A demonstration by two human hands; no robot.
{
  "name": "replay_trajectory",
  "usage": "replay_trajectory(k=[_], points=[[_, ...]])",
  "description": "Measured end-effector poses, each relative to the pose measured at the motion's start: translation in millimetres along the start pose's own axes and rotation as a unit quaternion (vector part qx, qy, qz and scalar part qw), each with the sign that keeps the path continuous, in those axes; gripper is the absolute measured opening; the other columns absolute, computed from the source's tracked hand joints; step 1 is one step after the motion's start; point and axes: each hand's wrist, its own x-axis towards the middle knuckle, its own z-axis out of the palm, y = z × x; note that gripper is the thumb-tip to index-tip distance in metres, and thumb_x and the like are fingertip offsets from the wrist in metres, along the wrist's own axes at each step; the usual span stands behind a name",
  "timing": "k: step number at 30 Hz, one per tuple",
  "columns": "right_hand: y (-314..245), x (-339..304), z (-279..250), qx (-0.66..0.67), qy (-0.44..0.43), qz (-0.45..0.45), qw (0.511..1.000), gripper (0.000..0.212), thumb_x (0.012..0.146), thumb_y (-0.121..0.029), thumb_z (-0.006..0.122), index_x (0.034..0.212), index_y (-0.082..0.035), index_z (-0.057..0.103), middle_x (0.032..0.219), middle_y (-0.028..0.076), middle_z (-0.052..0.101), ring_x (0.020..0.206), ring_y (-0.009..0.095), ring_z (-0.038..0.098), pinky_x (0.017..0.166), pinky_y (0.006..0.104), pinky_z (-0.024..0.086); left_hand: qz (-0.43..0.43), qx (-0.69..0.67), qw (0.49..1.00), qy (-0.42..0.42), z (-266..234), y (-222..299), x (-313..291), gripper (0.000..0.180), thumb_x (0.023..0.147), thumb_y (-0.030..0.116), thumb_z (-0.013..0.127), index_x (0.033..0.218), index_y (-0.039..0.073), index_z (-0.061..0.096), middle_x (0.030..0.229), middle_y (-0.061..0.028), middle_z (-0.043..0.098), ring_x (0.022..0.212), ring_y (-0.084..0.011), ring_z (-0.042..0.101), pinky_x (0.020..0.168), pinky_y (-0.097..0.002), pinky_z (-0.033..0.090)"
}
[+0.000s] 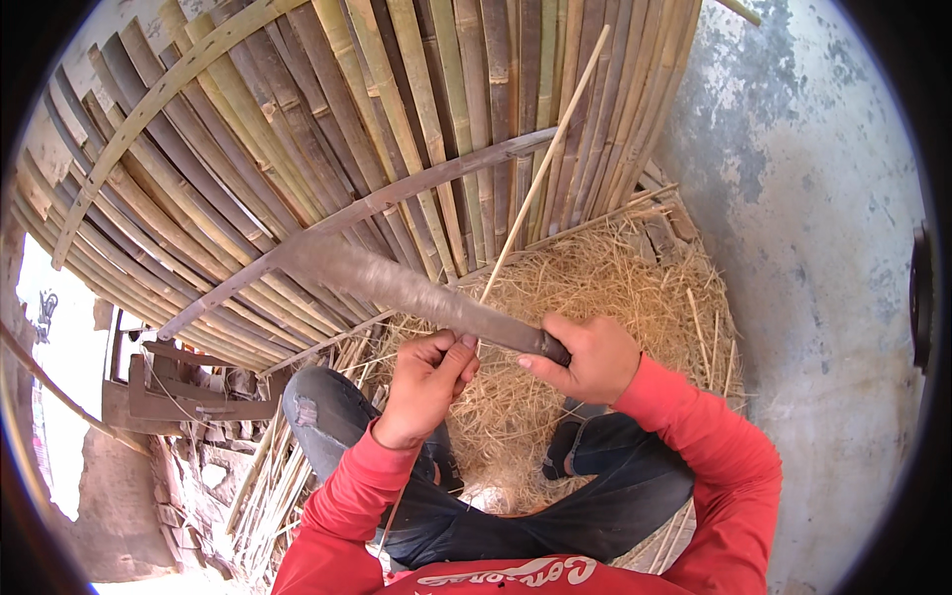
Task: The person shaves a strip of bamboo by hand using a machete, moving the blade repeatedly along the surface while holding the strip over their lap.
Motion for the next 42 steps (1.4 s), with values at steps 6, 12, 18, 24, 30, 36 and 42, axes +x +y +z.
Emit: replay_trajectory(k=[6, 12, 18, 24, 30, 36, 42], points=[[16.4, 3.3, 4.6, -0.109, 0.058, -0.05, 0.991, 0.051, 0.092, -0.061, 0.067, 0.095, -0.011, 0.061, 0.058, 0.009, 0.06, 0.051, 0.034, 0.065, 0.048, 0.0448, 0.051, 0.022, 0.029, 0.999, 0.009, 0.5, -6.6, -2.1, 0.021, 0.106, 0.016, 0.062, 0.096, 0.0, 0.069, 0.069, 0.0037, 0.056, 0.054, -0.0009, 0.039, 0.048, -0.0206, 0.028], [48.1, 8.5, -4.7, -0.176, 0.105, -0.036, 0.978, 0.049, 0.09, -0.064, 0.068, 0.096, -0.015, 0.063, 0.059, 0.007, 0.06, 0.051, 0.03, 0.065, 0.047, 0.0443, 0.05, 0.001, 0.003, 1.0, 0.013, -4.0, 4.4, -15.2, 0.024, 0.107, 0.013, 0.06, 0.121, -0.002, 0.072, 0.068, 0.0045, 0.052, 0.055, -0.0014, 0.038, 0.048, -0.0205, 0.028], [138.1, 12.1, -72.0, -0.077, 0.345, 0.219, 0.909, 0.052, 0.102, -0.053, 0.06, 0.109, -0.002, 0.069, 0.064, 0.012, 0.062, 0.057, 0.024, 0.063, 0.059, 0.0422, 0.048, -0.085, 0.106, 0.991, -0.016, -56.4, -7.9, -85.5, 0.029, 0.107, 0.013, 0.06, 0.129, -0.002, 0.07, 0.068, 0.0039, 0.053, 0.056, -0.002, 0.042, 0.05, -0.0201, 0.032], [146.9, -0.5, -92.4, 0.173, 0.395, 0.351, 0.831, 0.056, 0.103, -0.052, 0.06, 0.099, 0.003, 0.068, 0.065, 0.003, 0.055, 0.06, 0.017, 0.056, 0.058, 0.0366, 0.045, -0.088, 0.086, 0.992, 0.033, -77.2, -25.4, -98.6, 0.029, 0.106, 0.014, 0.06, 0.129, -0.001, 0.07, 0.07, 0.0033, 0.058, 0.057, -0.0013, 0.044, 0.05, -0.0194, 0.034], [38.9, 18.5, -38.5, 0.058, 0.228, 0.136, 0.962, 0.052, 0.101, -0.05, 0.064, 0.091, 0.001, 0.063, 0.061, 0.006, 0.051, 0.053, 0.018, 0.048, 0.052, 0.0365, 0.042, -0.028, 0.065, 0.997, 0.032, -48.0, -18.4, -54.1, 0.029, 0.107, 0.018, 0.06, 0.119, -0.005, 0.072, 0.076, -0.0026, 0.069, 0.049, -0.0017, 0.043, 0.046, -0.02, 0.032], [-1.2, 4.1, 1.7, 0.03, 0.086, 0.046, 0.995, 0.048, 0.097, -0.051, 0.067, 0.093, -0.004, 0.062, 0.06, 0.016, 0.058, 0.053, 0.036, 0.063, 0.053, 0.0458, 0.049, 0.001, 0.023, 0.999, 0.048, -18.6, -6.7, -29.4, 0.027, 0.106, 0.018, 0.06, 0.116, -0.006, 0.071, 0.084, -0.0074, 0.073, 0.049, -0.0025, 0.045, 0.045, -0.0203, 0.033], [-7.9, -1.5, 15.1, -0.022, 0.026, -0.024, 0.999, 0.049, 0.094, -0.056, 0.068, 0.096, -0.007, 0.06, 0.06, 0.014, 0.061, 0.056, 0.038, 0.066, 0.051, 0.0474, 0.052, -0.027, -0.053, 0.998, 0.035, -15.7, -2.7, -26.6, 0.027, 0.107, 0.019, 0.059, 0.115, -0.004, 0.07, 0.078, -0.0031, 0.066, 0.046, -0.002, 0.038, 0.042, -0.0209, 0.027]])
